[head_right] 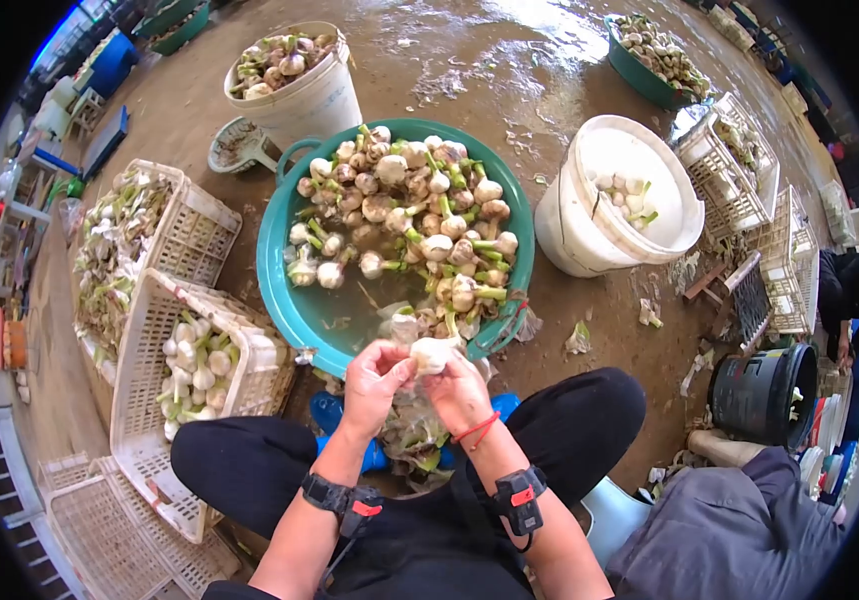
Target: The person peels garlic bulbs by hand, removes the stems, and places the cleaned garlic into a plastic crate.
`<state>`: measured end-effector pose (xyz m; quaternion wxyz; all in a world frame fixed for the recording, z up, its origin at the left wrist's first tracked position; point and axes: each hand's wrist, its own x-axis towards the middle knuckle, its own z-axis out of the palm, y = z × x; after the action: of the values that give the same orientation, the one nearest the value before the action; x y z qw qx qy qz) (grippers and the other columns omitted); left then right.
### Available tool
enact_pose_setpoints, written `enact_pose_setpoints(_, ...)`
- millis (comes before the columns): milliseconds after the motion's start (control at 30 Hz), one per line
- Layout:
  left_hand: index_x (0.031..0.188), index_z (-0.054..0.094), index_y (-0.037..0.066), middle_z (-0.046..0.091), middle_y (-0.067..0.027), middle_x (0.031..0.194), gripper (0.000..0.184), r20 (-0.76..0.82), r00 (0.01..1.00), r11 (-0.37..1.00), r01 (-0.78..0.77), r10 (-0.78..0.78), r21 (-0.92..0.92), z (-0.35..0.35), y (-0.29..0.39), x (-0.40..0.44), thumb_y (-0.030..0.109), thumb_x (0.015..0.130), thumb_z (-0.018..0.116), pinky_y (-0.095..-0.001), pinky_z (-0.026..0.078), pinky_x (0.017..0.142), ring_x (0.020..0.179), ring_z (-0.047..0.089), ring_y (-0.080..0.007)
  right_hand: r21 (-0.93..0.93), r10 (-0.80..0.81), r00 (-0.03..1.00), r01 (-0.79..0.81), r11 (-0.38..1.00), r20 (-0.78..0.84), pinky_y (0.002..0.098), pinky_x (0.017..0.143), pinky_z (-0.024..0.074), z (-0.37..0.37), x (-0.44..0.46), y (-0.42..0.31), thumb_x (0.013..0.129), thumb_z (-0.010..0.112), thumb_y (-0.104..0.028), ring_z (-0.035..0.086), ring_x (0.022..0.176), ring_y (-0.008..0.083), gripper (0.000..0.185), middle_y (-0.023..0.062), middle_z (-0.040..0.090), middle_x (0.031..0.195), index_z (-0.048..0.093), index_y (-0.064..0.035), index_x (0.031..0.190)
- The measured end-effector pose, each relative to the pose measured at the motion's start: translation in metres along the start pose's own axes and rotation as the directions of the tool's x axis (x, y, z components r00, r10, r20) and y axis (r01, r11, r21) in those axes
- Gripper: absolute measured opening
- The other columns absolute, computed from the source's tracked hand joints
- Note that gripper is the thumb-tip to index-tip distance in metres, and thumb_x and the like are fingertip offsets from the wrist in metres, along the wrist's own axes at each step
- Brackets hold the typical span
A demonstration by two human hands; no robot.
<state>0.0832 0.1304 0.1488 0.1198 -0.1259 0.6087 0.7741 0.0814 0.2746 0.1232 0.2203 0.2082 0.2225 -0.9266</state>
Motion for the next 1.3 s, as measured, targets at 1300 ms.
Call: enact_pose_setpoints(1300, 0.091, 0.059, 0.002, 0.059, -0.0004, 0.073, 0.014, 0.053, 0.958, 0.943, 0.286, -0.281, -0.169, -0.005, 0.047, 0.017, 0.008, 0.079, 0.057, -0.0189, 0.047, 0.054, 0.062, 0.056, -0.0065, -0.424, -0.041, 0.996, 0.072, 0.903, 0.082, 0.0254, 0.071, 0.0487, 0.033, -0.008, -0.012, 0.085, 0.058, -0.012, 0.056, 0.087, 0.0109, 0.046, 0.005, 0.053, 0.109, 0.039, -0.004, 0.126)
